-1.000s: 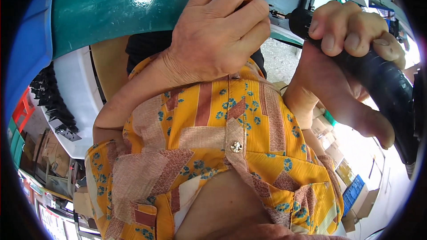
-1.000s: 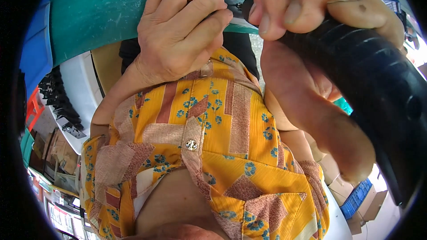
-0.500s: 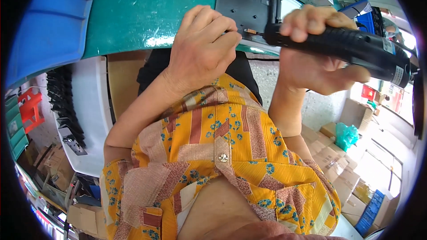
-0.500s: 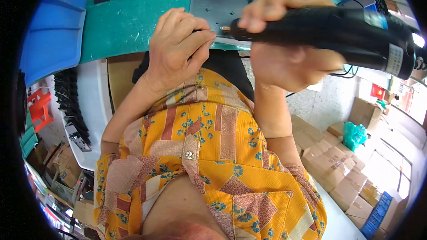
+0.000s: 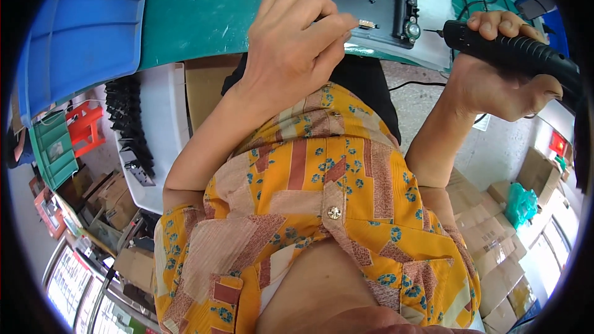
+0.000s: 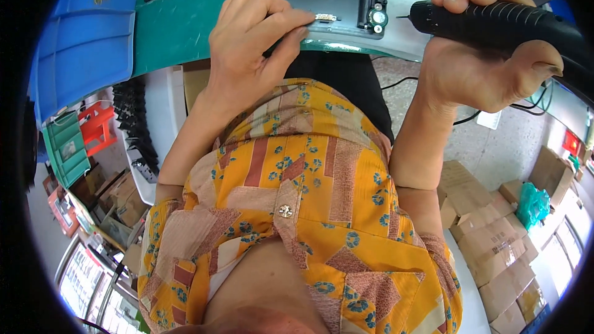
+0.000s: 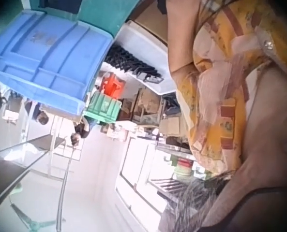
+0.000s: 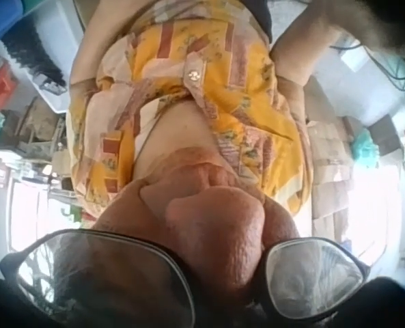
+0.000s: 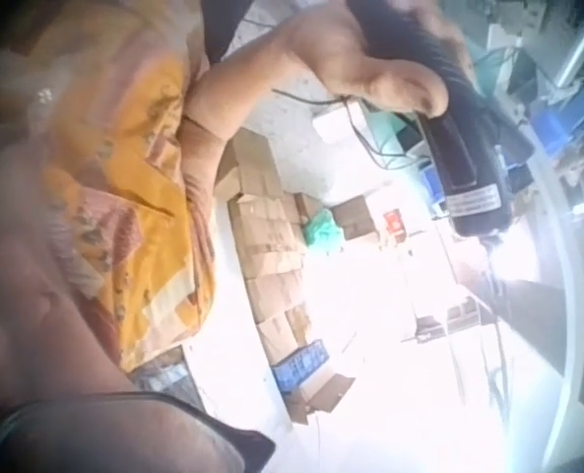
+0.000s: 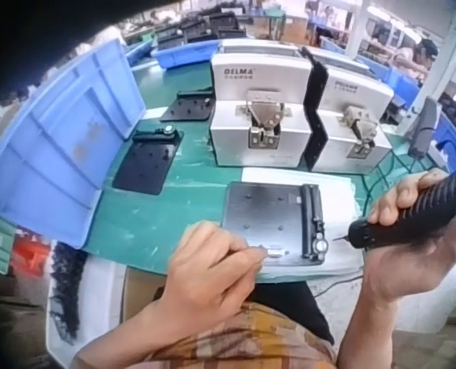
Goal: The person assembles electronic components by fastening screws into a plastic housing with an electric screwdriver.
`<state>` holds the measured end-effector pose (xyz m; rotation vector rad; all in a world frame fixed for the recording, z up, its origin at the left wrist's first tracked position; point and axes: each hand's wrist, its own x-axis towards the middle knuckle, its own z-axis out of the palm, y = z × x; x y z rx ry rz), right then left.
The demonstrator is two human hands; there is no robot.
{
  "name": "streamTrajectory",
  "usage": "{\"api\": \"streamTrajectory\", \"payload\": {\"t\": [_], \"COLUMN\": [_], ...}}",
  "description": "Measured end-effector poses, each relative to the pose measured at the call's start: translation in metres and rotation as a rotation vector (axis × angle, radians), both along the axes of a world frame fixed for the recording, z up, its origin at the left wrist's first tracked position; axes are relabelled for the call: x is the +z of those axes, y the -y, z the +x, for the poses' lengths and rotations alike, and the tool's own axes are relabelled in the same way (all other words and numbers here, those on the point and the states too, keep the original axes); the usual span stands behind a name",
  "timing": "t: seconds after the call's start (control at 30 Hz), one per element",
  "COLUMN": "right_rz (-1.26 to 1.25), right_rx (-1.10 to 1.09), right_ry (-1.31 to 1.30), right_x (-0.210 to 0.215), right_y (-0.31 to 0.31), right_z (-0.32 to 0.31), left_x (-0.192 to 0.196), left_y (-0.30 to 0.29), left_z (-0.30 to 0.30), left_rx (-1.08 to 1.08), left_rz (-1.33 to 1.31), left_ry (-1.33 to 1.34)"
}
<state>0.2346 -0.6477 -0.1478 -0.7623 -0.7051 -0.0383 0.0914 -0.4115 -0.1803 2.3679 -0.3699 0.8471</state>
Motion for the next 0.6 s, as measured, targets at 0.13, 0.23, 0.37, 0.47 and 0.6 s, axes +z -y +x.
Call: {"api": "streamTrajectory", "payload": {"t": [0.13,0.23,0.37,0.47,0.6], "right_rz": [-0.067,-0.063,-0.06,-0.063,-0.089], "right_rx": [-0.083,-0.06,-0.031,0.0,0.083], "right_ry": [-0.014,-0.008,0.007,0.017,0.029], "right_x": [-0.004,-0.005,-0.004,0.001,0.001], "right_y": [0.0,-0.002,-0.003,-0.009,-0.004], "right_z": [-0.006,-0.006,-0.01,-0.015,-0.006], "left_x": [0.007,0.01,0.011,0.013,0.0], "left_y": [-0.004,-0.005,-0.011,-0.016,-0.015], "left_z": [0.001,0.0,0.003,0.001,-0.002], "left_rx": [-0.027,-0.054,-0.089,-0.122,-0.058], "left_rz": [0.2,0.341,0.358,0.193,0.15], "left_ry": [-0.004,0.035,0.016,-0.09,-0.023]}}
